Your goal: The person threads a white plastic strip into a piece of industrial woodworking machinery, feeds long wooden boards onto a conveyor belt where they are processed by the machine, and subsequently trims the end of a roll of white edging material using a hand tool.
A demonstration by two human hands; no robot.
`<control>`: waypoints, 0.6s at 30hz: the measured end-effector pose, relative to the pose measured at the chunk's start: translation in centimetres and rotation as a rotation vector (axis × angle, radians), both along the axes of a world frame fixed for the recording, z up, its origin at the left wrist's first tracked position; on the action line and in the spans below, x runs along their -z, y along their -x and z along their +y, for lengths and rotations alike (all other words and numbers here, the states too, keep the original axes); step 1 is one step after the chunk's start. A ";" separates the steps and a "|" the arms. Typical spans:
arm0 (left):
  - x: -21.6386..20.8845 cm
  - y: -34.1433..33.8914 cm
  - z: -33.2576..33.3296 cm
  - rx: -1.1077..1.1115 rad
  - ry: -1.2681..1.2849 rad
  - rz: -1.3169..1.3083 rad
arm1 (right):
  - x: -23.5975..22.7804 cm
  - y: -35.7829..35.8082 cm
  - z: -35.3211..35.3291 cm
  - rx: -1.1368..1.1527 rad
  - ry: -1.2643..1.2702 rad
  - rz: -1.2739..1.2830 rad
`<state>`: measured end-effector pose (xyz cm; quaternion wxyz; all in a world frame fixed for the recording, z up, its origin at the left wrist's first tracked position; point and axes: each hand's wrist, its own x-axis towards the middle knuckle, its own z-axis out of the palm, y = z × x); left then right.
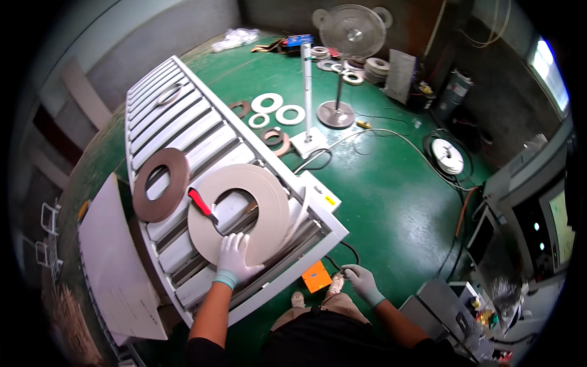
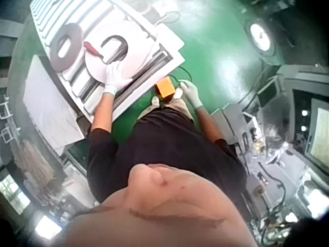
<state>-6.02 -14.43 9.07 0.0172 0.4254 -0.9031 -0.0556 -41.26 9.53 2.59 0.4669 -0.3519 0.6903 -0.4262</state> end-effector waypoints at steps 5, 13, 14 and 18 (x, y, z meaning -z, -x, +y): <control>-0.1 -1.6 1.6 0.018 0.032 -0.028 | -4.3 -2.7 -9.4 -0.260 0.202 0.122; 0.3 -0.8 1.4 -0.028 -0.038 -0.280 | -11.1 -14.2 -30.4 -0.829 0.829 0.737; 1.7 -1.4 1.7 -0.014 0.011 -0.196 | -12.1 -16.6 -32.6 -0.950 0.772 0.899; 3.5 -1.6 1.5 0.021 -0.019 0.119 | -11.7 -23.1 -40.0 -1.225 0.850 1.382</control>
